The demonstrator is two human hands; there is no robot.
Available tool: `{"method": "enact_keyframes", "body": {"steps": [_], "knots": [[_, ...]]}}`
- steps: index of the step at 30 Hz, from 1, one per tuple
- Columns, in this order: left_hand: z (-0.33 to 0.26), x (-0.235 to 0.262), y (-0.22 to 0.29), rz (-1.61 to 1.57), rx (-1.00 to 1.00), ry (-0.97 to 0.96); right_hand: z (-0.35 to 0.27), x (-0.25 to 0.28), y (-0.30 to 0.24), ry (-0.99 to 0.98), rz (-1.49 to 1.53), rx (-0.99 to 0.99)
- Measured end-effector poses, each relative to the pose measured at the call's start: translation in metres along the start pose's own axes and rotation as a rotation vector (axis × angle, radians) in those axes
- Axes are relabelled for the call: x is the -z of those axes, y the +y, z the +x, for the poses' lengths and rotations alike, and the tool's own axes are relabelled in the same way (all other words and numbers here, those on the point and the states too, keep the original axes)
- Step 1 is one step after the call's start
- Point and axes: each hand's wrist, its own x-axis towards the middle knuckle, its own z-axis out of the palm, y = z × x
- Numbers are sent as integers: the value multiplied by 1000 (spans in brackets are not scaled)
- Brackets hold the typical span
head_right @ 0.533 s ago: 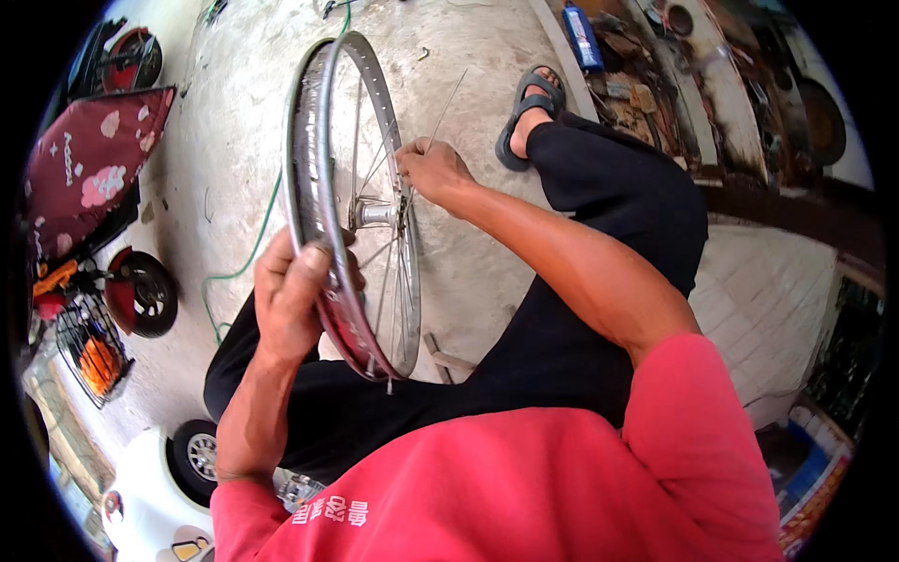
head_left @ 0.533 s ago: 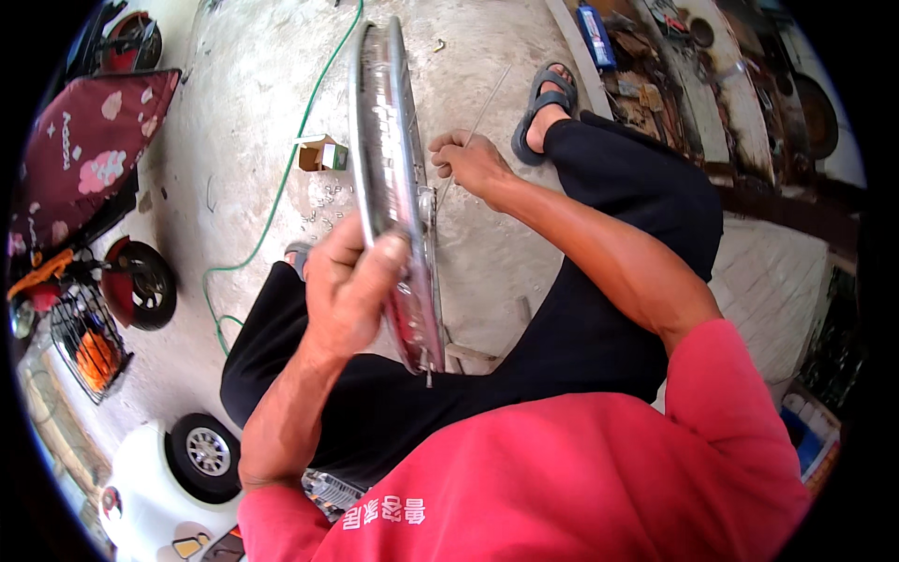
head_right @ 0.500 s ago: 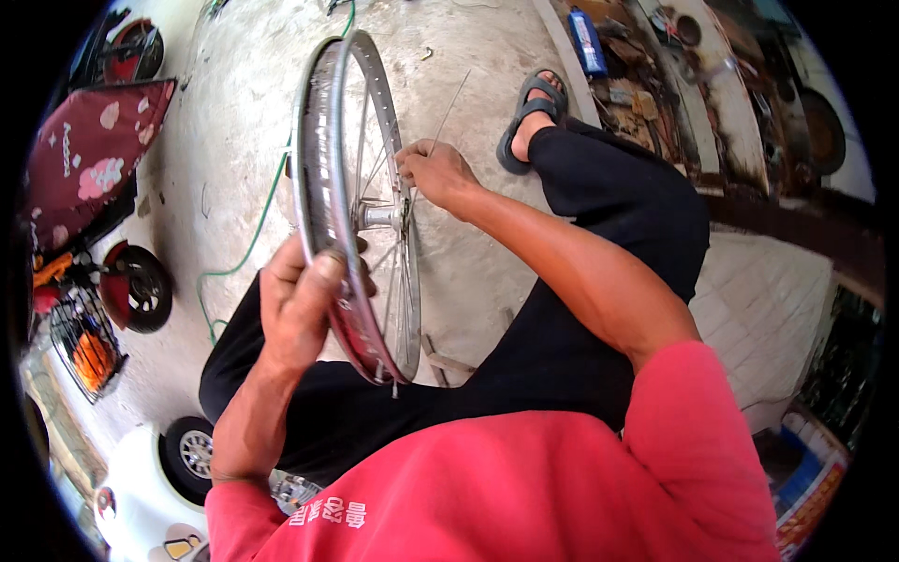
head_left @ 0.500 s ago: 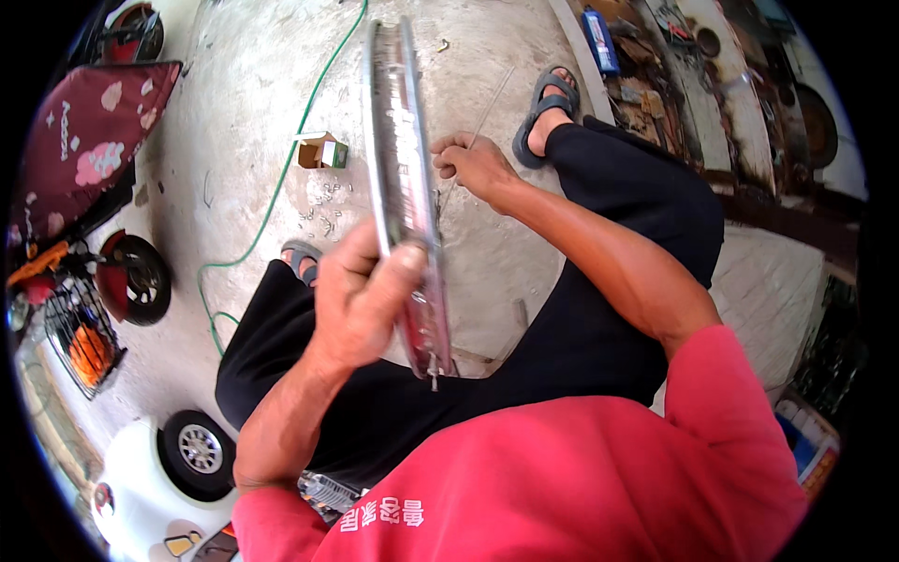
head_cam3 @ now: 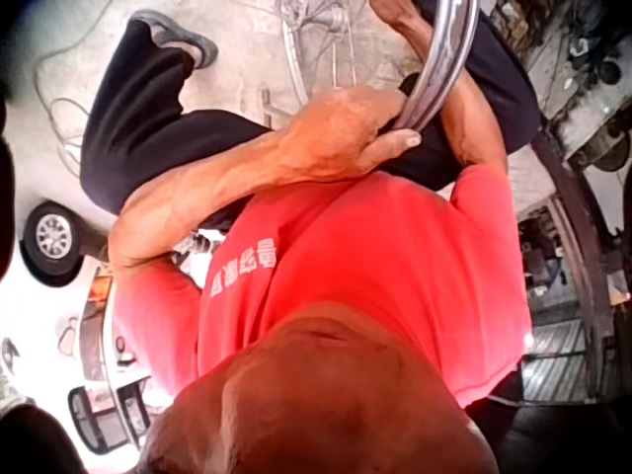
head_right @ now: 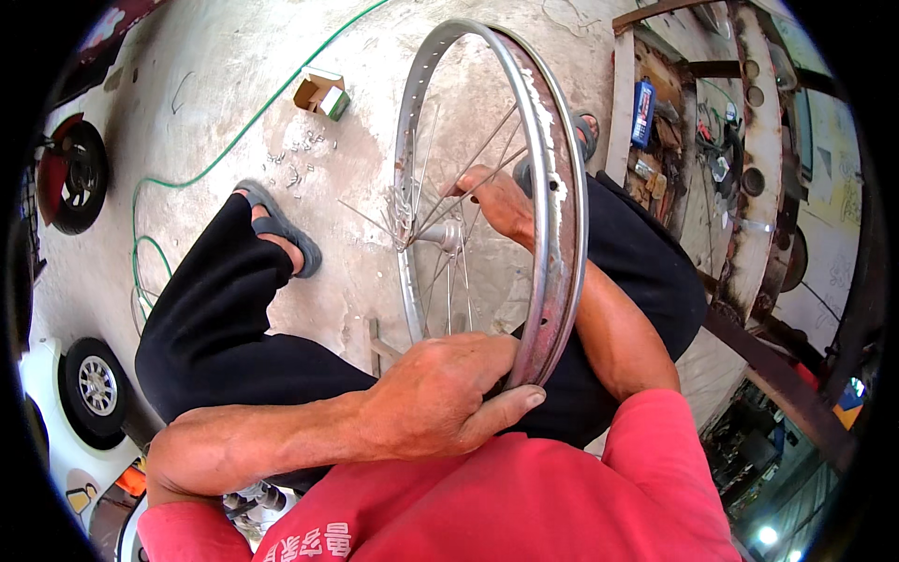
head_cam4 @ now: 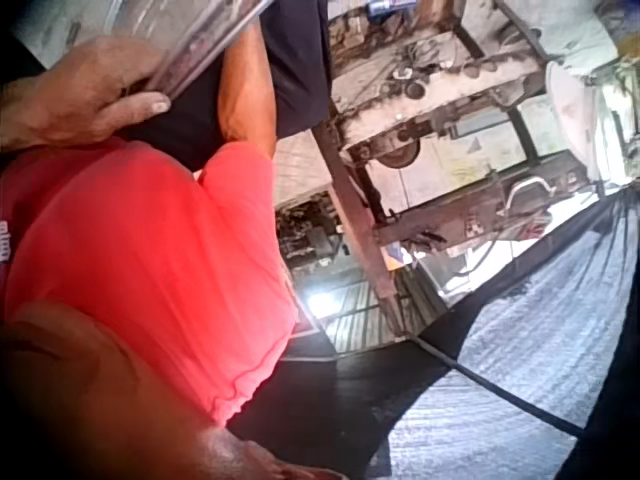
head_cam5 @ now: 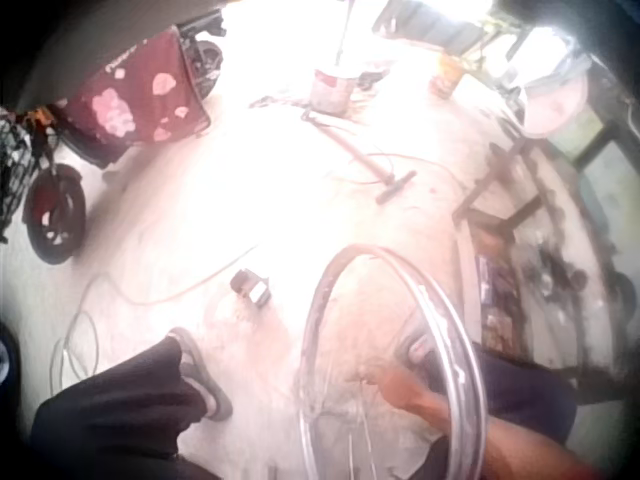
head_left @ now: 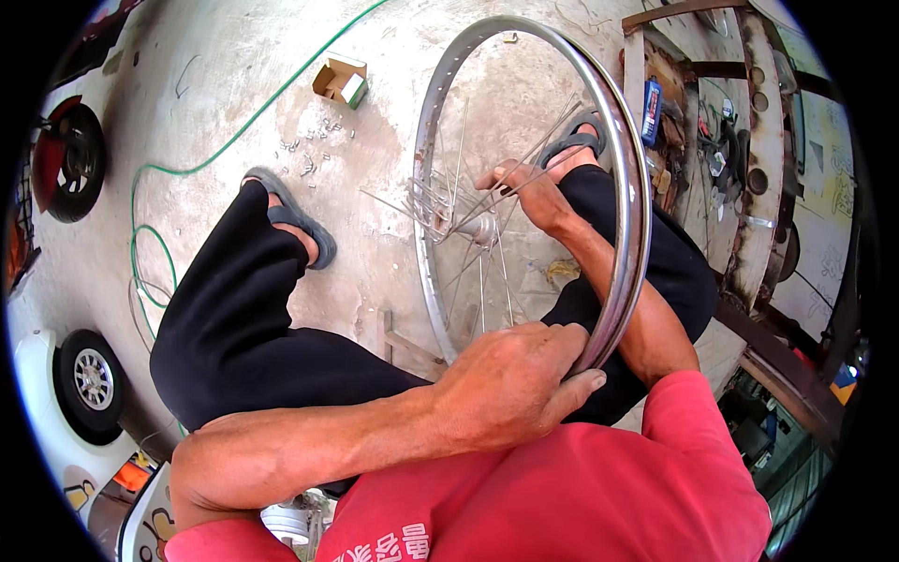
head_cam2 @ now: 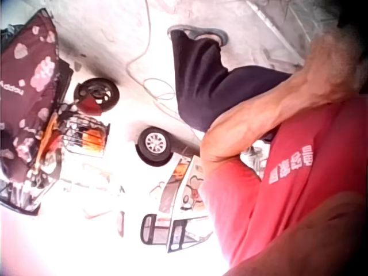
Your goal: The person is sitting on the floor and repairing a bicycle wheel by hand. They repeatedly insert small metal nipples into the rim holes and thread the spokes through them, rotating the wheel to access different sections.
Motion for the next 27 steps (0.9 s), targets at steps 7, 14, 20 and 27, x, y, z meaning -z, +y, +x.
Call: {"method": "enact_keyframes", "body": {"steps": [7, 14, 20, 27], "knots": [[1, 4, 0, 1, -29, 36, -1, -11, -19, -110, -393, 139], [5, 1, 1, 37, -17, 10, -2, -5, -6, -126, -509, 29], [7, 1, 0, 31, -26, 32, -11, -7, -26, -10, -431, -10], [11, 5, 3, 24, -5, 13, 2, -5, -5, 177, 343, -177]]}}
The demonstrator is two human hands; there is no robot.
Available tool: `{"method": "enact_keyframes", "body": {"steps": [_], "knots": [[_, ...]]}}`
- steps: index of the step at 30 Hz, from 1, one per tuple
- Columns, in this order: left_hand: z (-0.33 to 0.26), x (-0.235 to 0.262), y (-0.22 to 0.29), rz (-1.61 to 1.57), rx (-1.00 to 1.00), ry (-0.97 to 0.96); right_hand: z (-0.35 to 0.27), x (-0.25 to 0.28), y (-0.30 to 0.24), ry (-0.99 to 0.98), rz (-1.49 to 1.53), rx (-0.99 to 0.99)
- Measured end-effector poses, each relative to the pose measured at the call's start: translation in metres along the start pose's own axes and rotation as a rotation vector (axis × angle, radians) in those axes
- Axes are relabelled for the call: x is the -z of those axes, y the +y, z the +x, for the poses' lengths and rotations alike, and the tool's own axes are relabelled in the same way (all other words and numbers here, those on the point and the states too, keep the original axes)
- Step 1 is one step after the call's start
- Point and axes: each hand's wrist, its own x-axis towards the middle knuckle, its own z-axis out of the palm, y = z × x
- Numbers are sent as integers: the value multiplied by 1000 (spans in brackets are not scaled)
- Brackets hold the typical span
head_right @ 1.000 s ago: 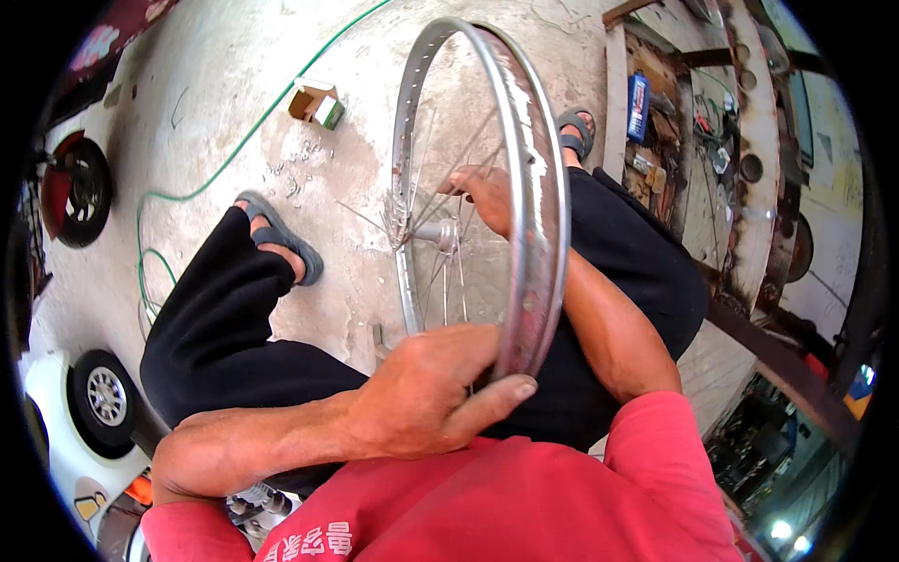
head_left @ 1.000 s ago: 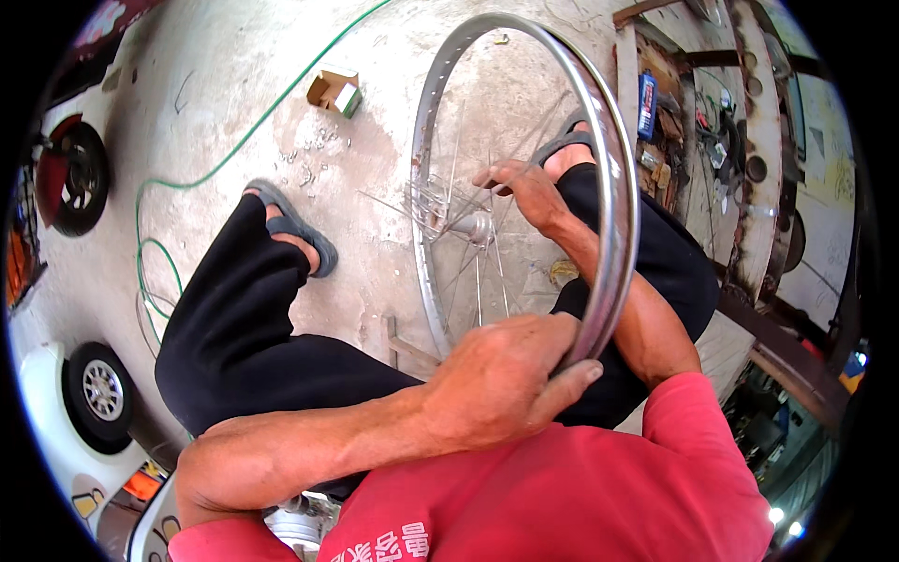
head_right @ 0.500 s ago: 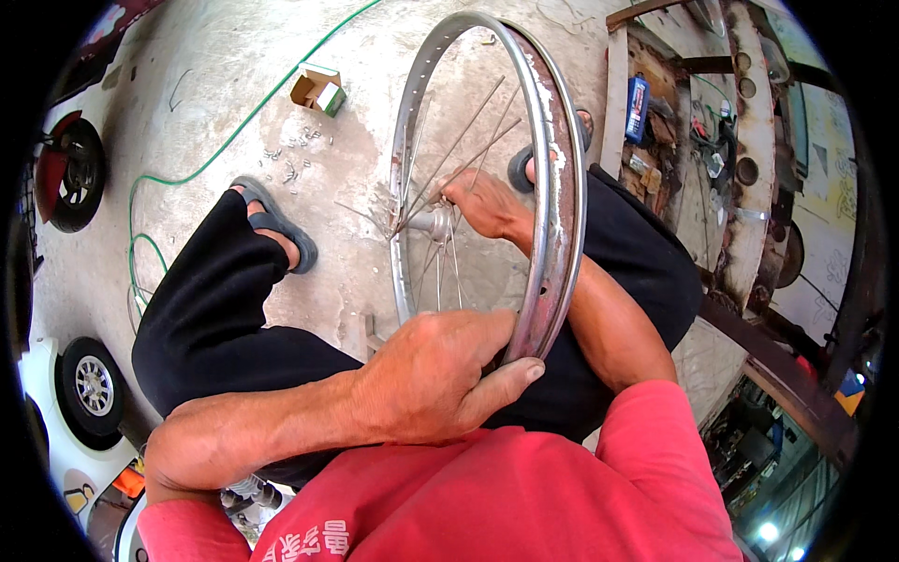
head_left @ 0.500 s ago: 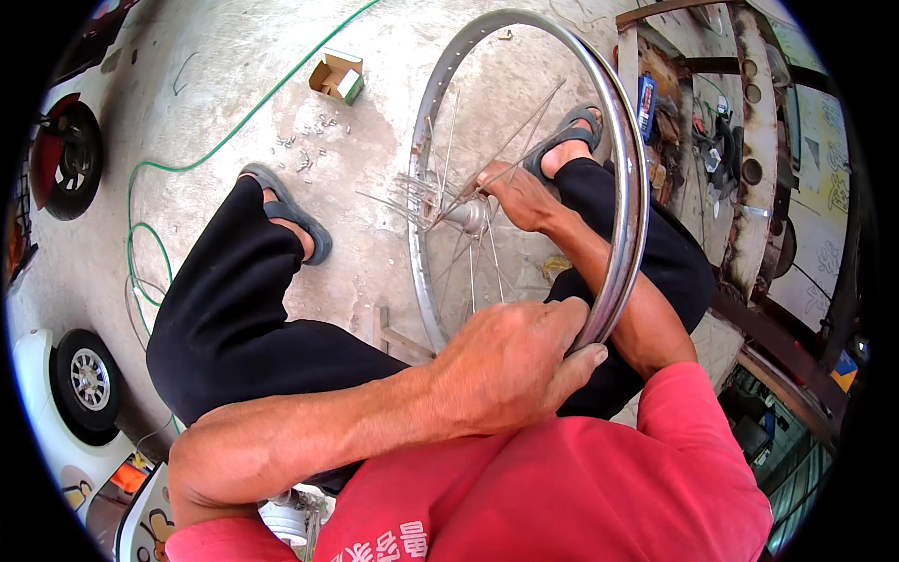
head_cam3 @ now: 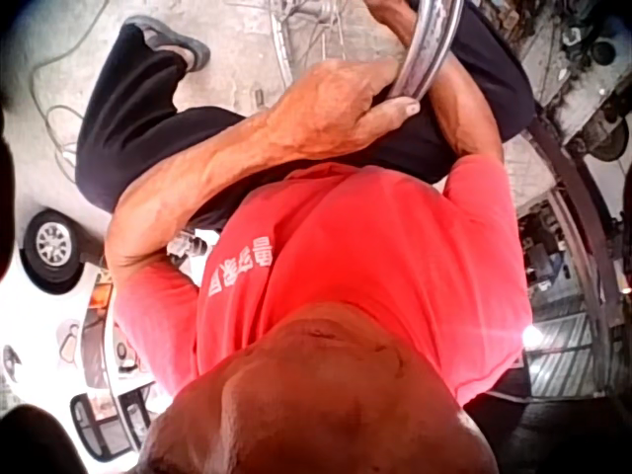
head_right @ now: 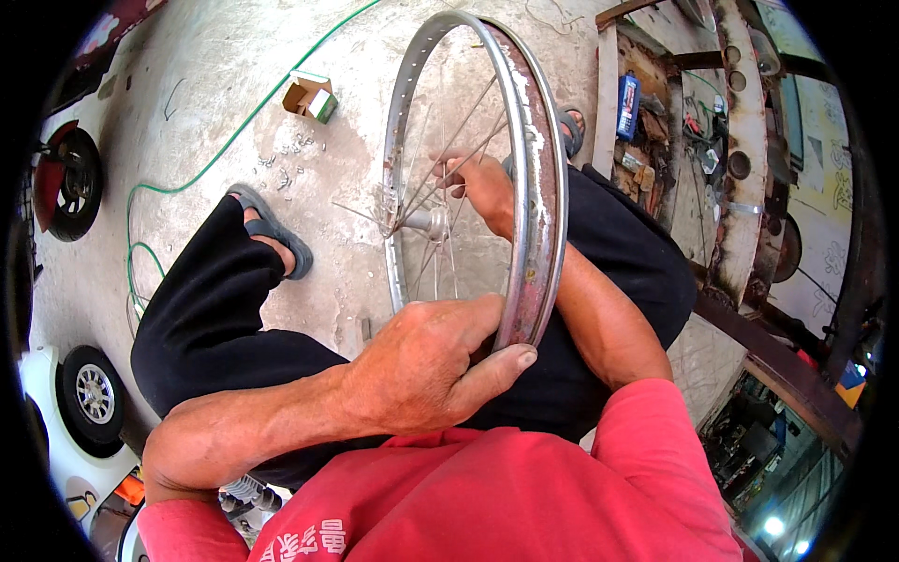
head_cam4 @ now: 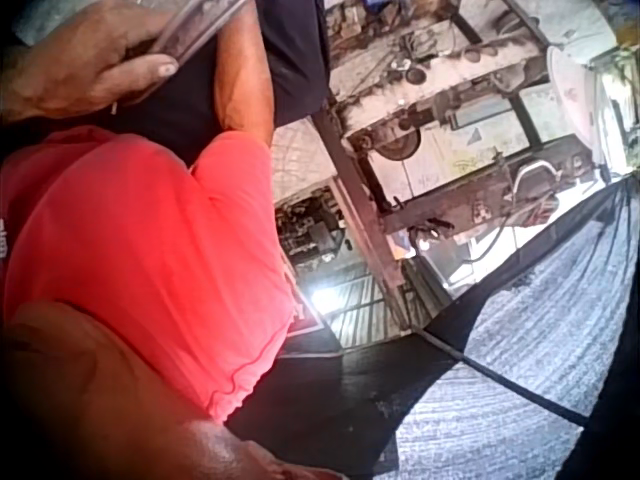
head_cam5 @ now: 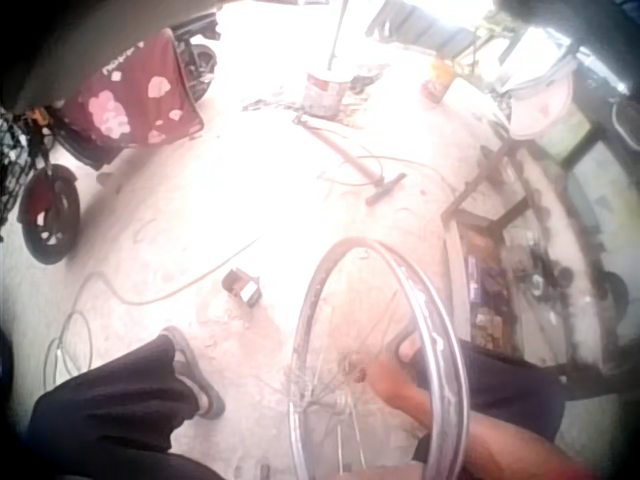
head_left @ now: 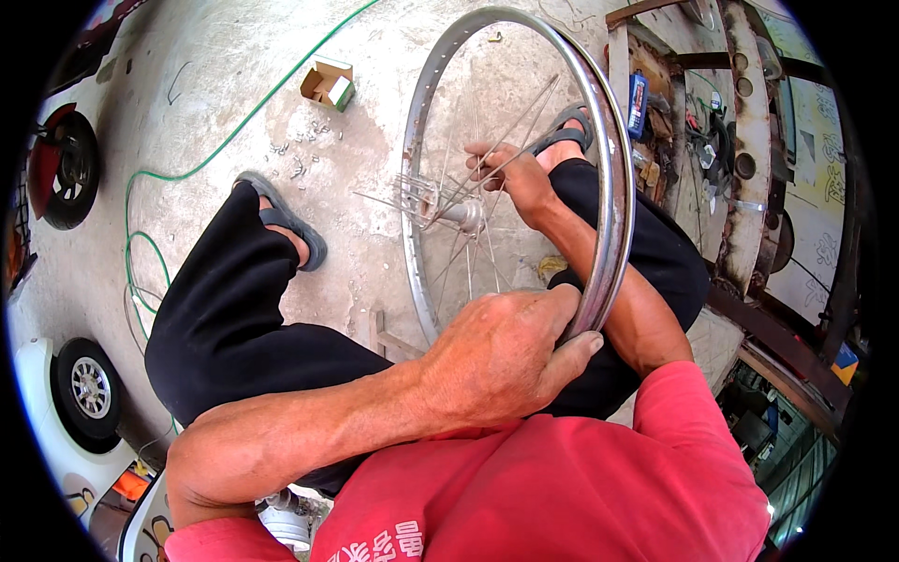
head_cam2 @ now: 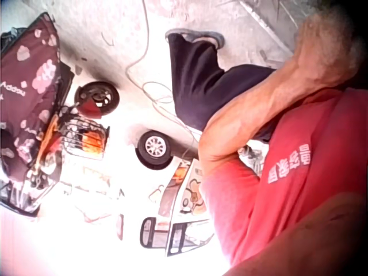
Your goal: The person is sitting on the floor and repairing a bicycle wheel by hand. They repeatedly insert small metal nipples into the rim holes and thread the spokes through them, rotating the wheel to access different sections.
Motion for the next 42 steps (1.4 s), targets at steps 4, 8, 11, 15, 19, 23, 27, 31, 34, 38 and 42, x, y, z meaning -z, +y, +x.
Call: {"method": "enact_keyframes", "body": {"steps": [4, 8, 11, 15, 19, 23, 27, 31, 34, 38, 42], "knots": [[1, 0, -1, -7, -10, 19, 2, -2, -16, 98, 261, 33], [2, 2, 0, -5, 7, -4, 4, 9, -52, 221, 472, 204], [3, 6, 5, -17, 48, -25, 9, 17, -55, 293, 705, 201], [5, 13, 14, -18, 75, -30, 0, 25, -57, 163, 836, 308], [6, 13, 13, -12, 81, -2, -11, 9, -76, 149, 929, 341], [9, 18, 22, 43, 184, 22, 9, 18, -63, 30, 1132, 270], [6, 20, 13, 58, 142, 80, 13, 12, -66, 96, 1197, 253], [4, 26, 7, 14, 149, 207, 3, 4, -76, 72, 1170, 290], [4, 34, 5, -2, 153, 226, 2, 2, -74, -1, 1097, 343], [4, 43, 0, -35, 157, 224, -5, 2, -76, -81, 1022, 380], [3, 47, -3, -7, 150, 266, -16, -10, -87, -72, 980, 387]]}}
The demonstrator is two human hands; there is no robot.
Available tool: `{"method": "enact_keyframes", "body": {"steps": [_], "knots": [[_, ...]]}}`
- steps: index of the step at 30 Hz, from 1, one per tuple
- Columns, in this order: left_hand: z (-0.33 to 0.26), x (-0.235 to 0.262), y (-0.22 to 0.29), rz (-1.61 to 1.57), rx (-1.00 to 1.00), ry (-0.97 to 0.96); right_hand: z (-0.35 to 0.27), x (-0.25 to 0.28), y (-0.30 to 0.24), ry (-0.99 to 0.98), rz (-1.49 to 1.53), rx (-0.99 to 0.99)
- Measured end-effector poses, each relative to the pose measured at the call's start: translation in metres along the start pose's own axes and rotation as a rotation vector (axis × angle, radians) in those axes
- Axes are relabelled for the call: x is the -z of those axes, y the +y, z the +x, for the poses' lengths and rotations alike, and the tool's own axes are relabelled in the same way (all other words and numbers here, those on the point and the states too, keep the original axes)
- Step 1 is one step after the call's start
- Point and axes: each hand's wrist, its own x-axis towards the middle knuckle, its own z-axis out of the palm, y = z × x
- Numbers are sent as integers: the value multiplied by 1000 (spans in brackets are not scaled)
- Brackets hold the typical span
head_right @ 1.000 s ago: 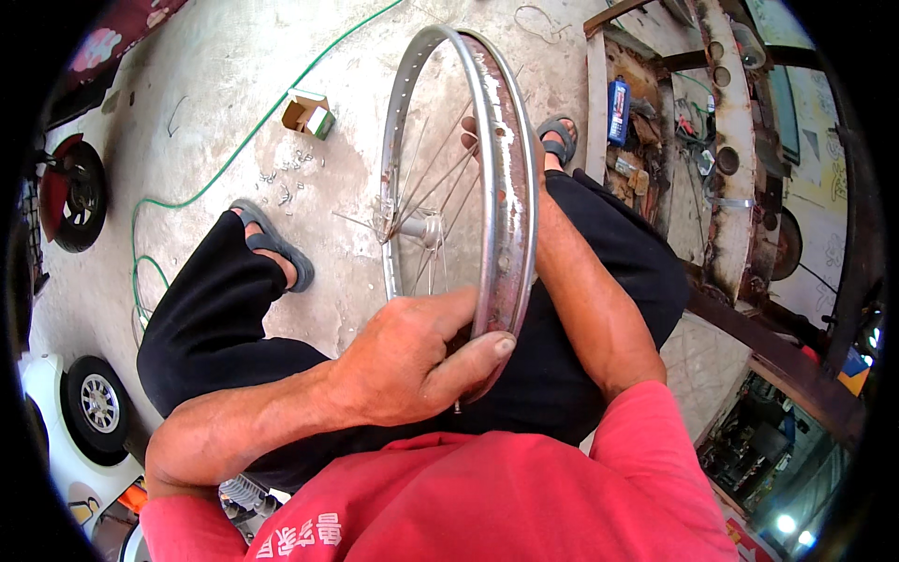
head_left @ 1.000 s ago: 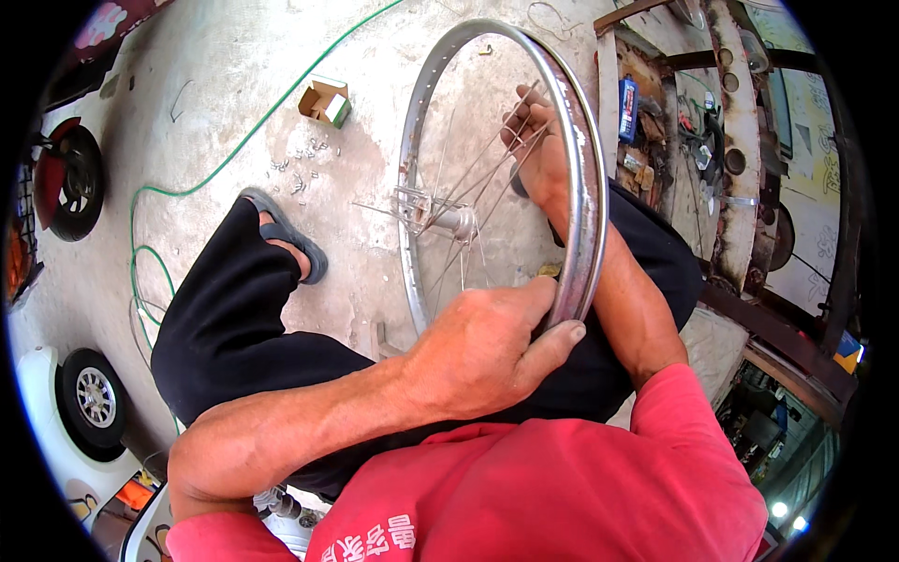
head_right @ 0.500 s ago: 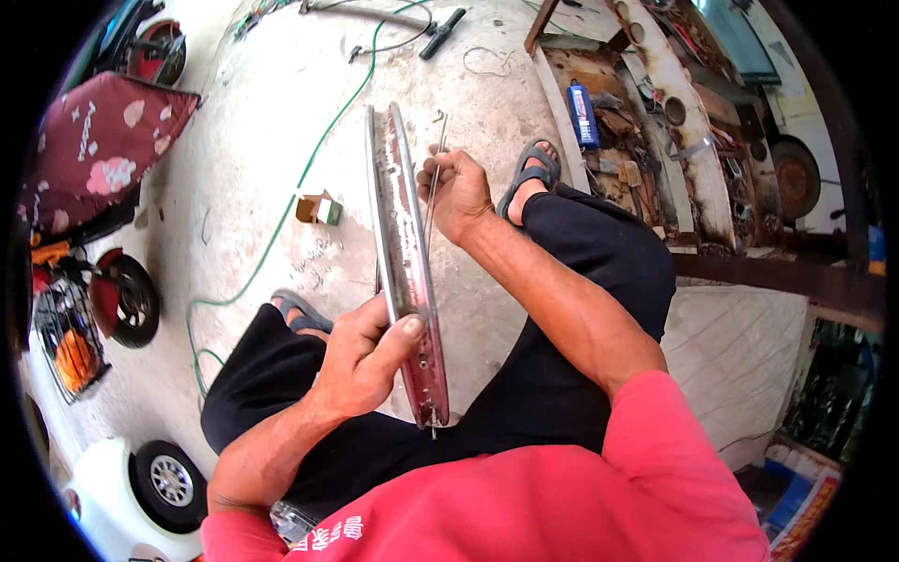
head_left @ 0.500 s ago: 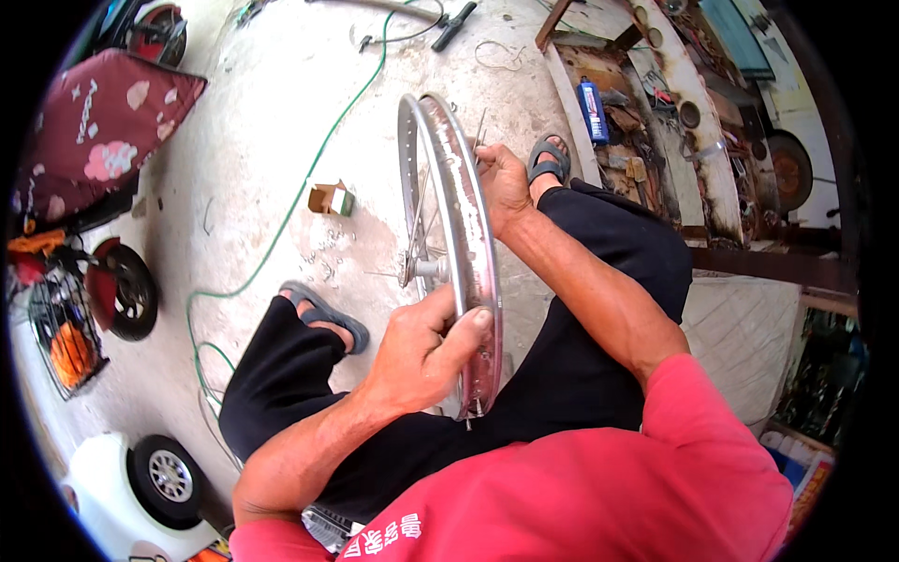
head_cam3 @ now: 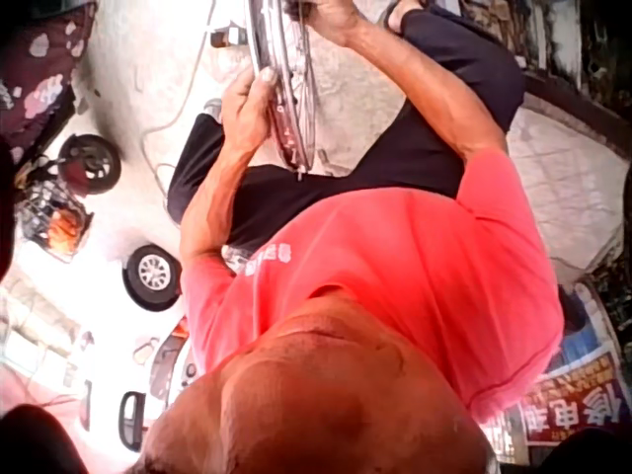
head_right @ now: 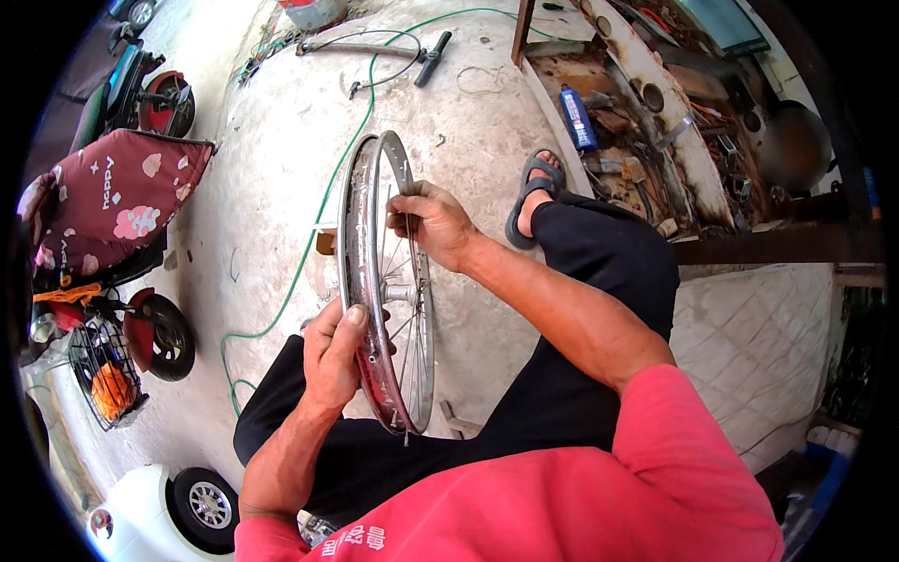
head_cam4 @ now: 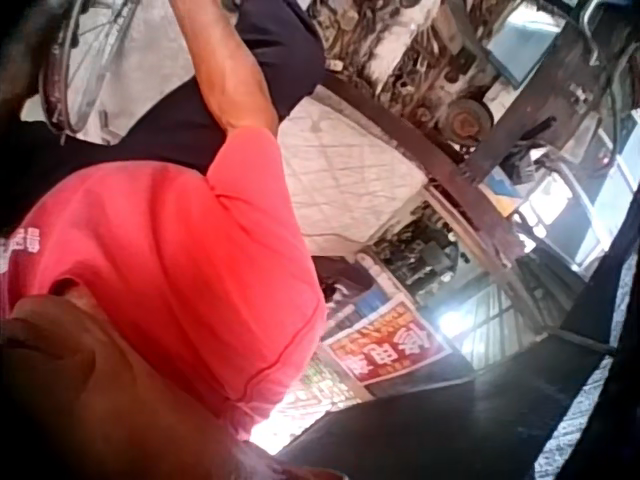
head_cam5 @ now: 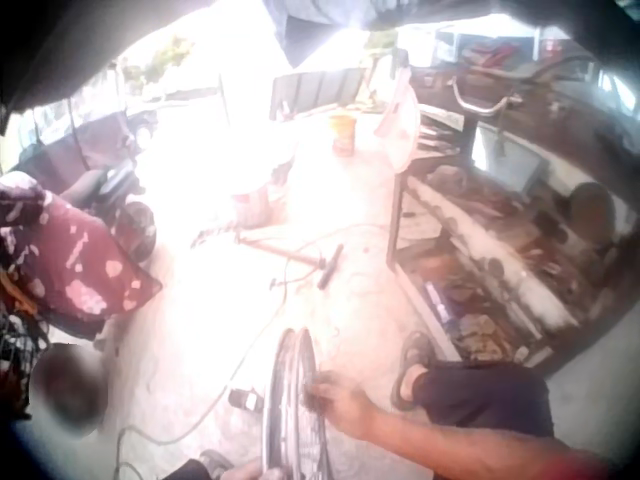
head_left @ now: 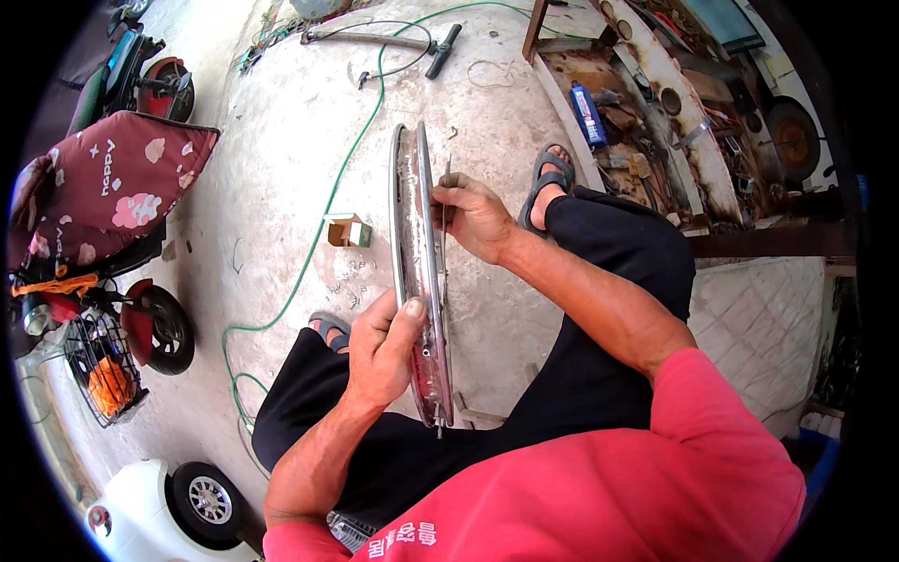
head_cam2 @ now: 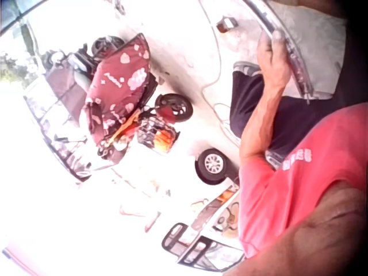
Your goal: The person is sitting on the floor and repairing a bicycle wheel by hand. They repeatedly insert small metal nipples into the rim holes and thread the spokes through them, rotating the wheel to access different sections.
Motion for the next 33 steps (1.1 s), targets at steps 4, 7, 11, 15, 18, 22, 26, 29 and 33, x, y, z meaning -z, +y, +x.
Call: {"method": "enact_keyframes", "body": {"steps": [4, 7, 11, 15, 18, 22, 26, 29, 33], "knots": [[1, 2, -3, 36, -19, -4, -6, -7, -3, -133, -26, -19], [3, 0, -2, 39, -12, 0, -12, -10, -5, -164, 89, -45], [1, 3, -3, 46, -4, -4, -17, -16, 1, -133, 9, -57], [1, 4, -3, 20, 37, -17, -18, -9, 20, -169, -170, -42], [3, 7, -2, 34, 29, -24, -19, -1, 35, -182, -276, -16], [7, 10, -9, 10, 12, -14, -22, -2, 44, -102, -350, -45], [7, 11, -10, 30, -25, -15, -17, 0, 42, -84, -310, -83], [6, 9, -10, 33, -52, -4, -14, -3, 33, -49, -338, -60], [8, 7, -7, 19, -45, -21, -18, -14, 17, -54, -399, 19]]}}
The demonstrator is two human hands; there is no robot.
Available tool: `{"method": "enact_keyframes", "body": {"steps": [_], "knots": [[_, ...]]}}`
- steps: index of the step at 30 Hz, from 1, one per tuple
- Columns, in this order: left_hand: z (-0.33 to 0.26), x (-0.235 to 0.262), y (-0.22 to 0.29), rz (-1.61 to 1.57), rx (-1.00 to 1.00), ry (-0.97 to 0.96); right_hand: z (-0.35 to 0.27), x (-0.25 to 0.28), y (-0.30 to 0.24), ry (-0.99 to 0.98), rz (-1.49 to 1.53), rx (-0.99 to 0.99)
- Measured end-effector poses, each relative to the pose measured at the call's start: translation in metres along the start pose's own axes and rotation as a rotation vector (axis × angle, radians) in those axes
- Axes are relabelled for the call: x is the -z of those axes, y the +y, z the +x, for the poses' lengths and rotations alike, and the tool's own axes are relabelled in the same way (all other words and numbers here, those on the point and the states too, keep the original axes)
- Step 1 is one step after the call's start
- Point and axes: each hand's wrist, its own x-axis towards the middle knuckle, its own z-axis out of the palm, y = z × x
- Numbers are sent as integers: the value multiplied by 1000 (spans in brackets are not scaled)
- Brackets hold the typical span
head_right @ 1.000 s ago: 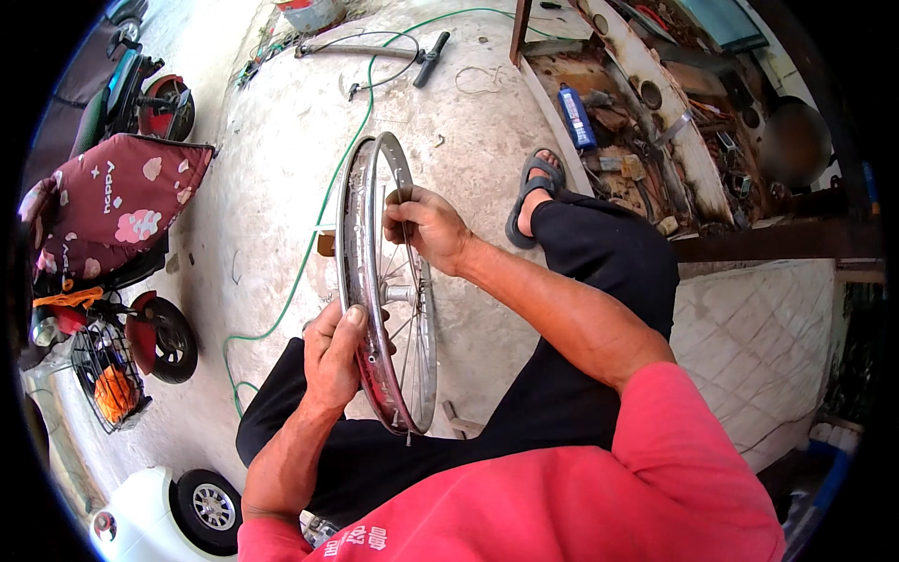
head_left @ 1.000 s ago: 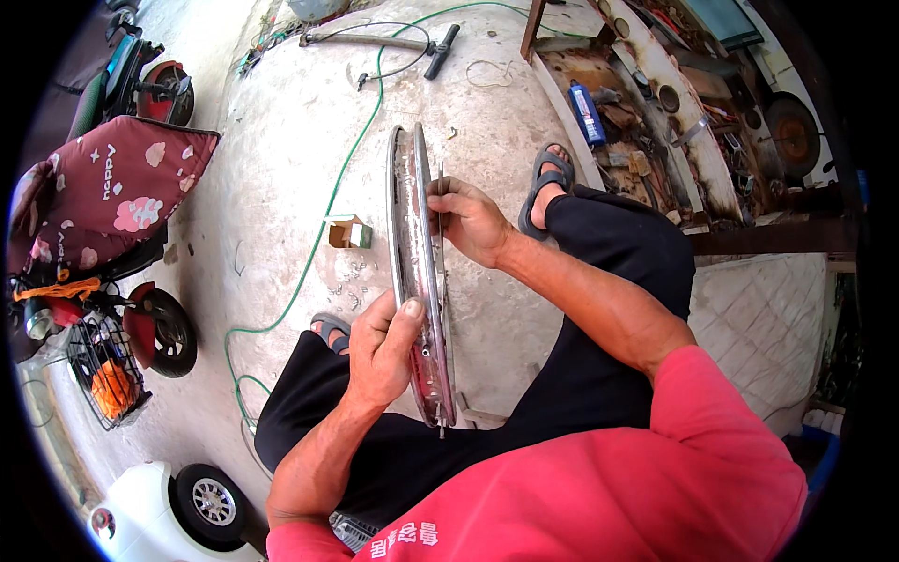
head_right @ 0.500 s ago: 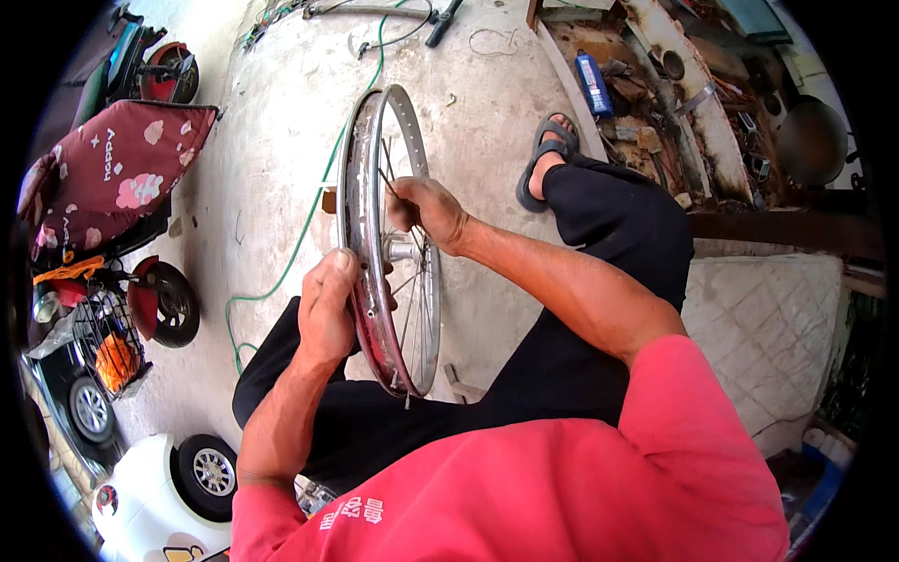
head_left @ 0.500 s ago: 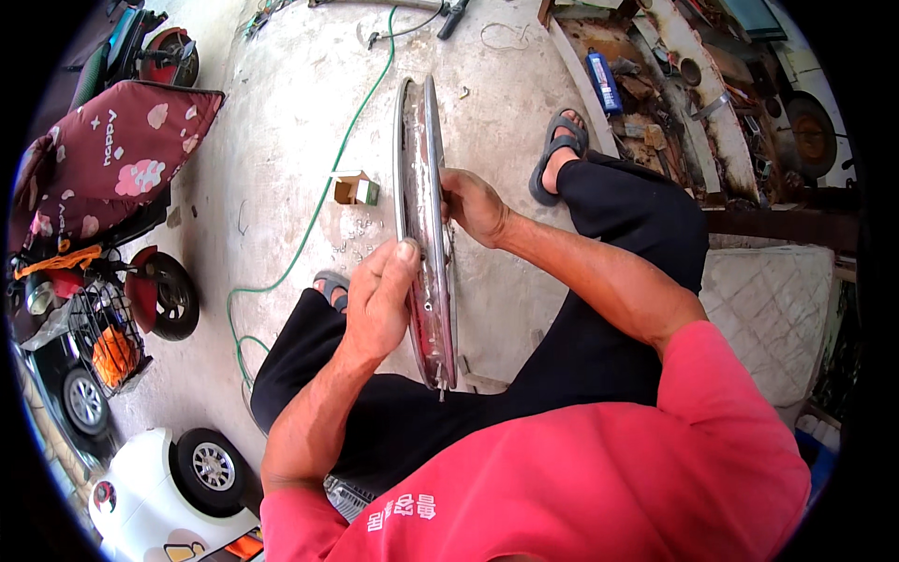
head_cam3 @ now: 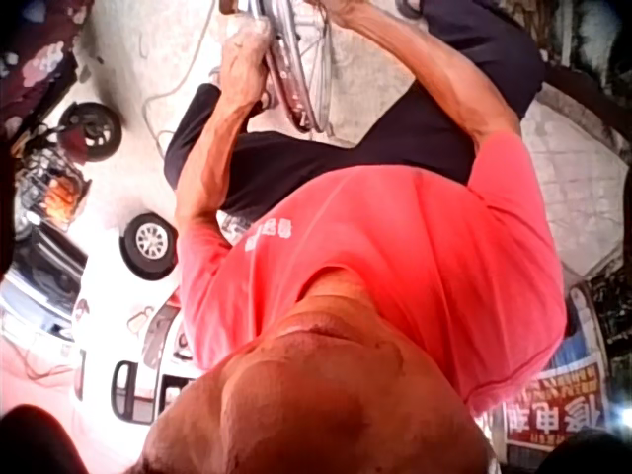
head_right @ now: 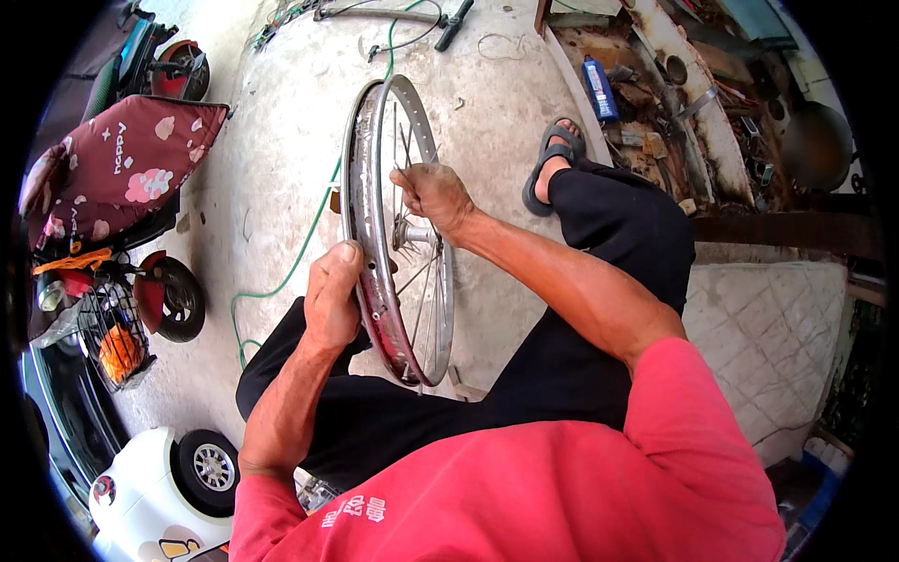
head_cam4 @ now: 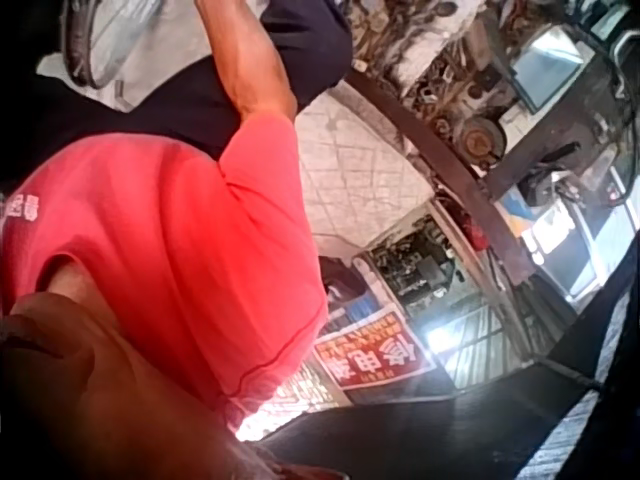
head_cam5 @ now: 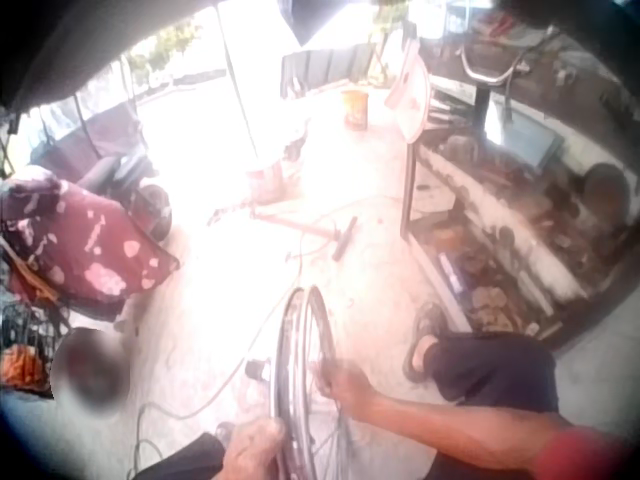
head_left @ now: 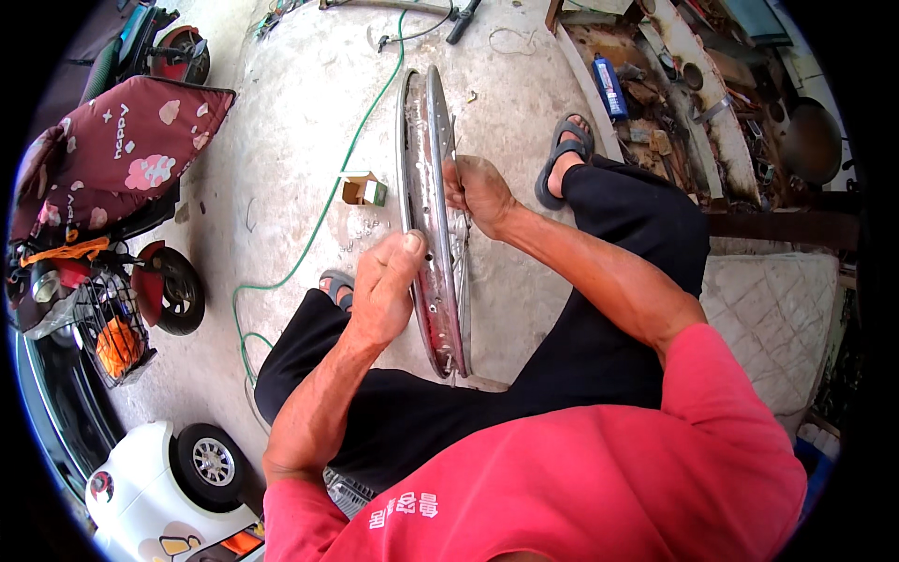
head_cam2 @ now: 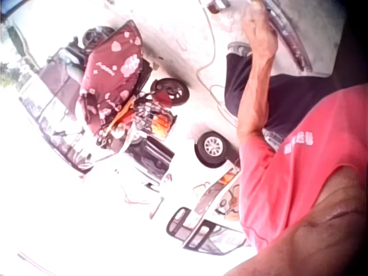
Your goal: The person is sitting on the floor and repairing a bicycle wheel by hand. They repeatedly insert small metal nipples into the rim holes and thread the spokes through them, rotating the wheel to access different sections.
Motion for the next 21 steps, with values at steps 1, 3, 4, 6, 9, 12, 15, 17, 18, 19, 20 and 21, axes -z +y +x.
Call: {"method": "enact_keyframes", "body": {"steps": [1, 3, 4, 6, 9, 12, 15, 17, 18, 19, 20, 21], "knots": [[0, 0, -2, 12, -5, -12, -3, -3, -3, 26, -44, 27], [0, -4, -3, 33, 7, -37, -3, 4, -4, 26, -97, 64], [0, -6, -4, 44, 13, -49, -1, 7, -2, 32, -77, 66], [0, -6, -7, 68, 20, -73, 1, 11, 1, 49, -31, 64], [1, -8, -6, 89, 40, -110, 3, 17, 8, 17, -101, 74], [2, -8, -2, 80, 76, -122, 3, 18, 11, 10, -138, 77], [3, -7, -7, 57, 74, -95, 0, 14, 6, 12, -206, 57], [4, -5, -8, 56, 83, -91, -1, 13, 3, 1, -222, 68], [4, -4, -8, 68, 79, -92, -2, 13, 3, -4, -229, 72], [5, -3, -8, 79, 75, -93, -1, 14, 5, 0, -241, 81], [5, -2, -8, 90, 71, -94, 0, 14, 6, 5, -253, 91], [5, -3, -7, 76, 60, -93, -1, 15, 8, 10, -265, 100]]}}
